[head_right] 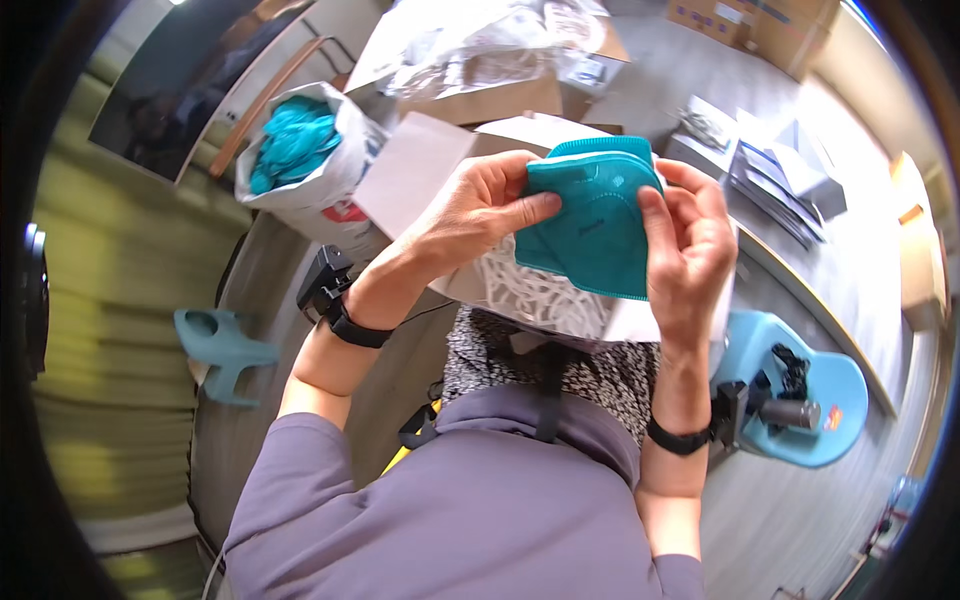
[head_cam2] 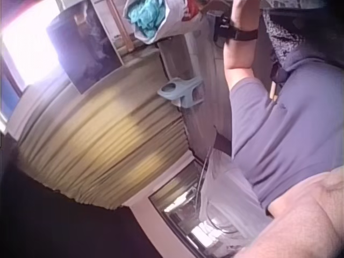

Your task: Unpack a protective face mask from its packaging.

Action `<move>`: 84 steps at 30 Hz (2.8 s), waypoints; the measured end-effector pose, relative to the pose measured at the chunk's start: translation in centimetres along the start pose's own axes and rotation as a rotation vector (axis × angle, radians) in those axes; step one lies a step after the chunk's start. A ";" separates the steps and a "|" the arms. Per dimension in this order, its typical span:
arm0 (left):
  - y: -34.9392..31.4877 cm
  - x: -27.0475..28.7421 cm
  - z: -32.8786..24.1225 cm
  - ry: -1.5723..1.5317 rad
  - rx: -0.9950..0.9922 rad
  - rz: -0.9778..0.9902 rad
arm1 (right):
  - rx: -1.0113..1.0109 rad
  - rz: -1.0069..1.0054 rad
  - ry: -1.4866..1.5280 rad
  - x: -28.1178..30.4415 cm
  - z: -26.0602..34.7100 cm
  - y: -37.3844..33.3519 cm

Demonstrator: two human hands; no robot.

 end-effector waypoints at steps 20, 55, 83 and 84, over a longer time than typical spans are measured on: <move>-4.7 30.7 -3.1 1.106 -0.158 -0.903 | -0.203 0.082 -0.023 -0.8 -2.3 -2.5; 4.0 1.8 1.9 0.658 -0.232 -0.035 | -0.350 1.131 -0.315 -9.7 -7.4 -1.4; 1.5 7.0 0.1 0.070 -0.160 -0.036 | 0.015 0.745 -0.417 -9.7 -2.2 8.7; 0.9 7.9 1.0 0.033 -0.082 -0.128 | 0.046 0.912 -0.702 -11.4 -4.3 7.1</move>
Point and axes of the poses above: each hand's wrist, its own y-axis towards the middle knuckle, its own x-axis out of the back of the hand, z = x × y, the point moved 7 cm from there along y, towards the middle knuckle, and after that the axes turned 3 degrees about -x, right-handed, at the moved point
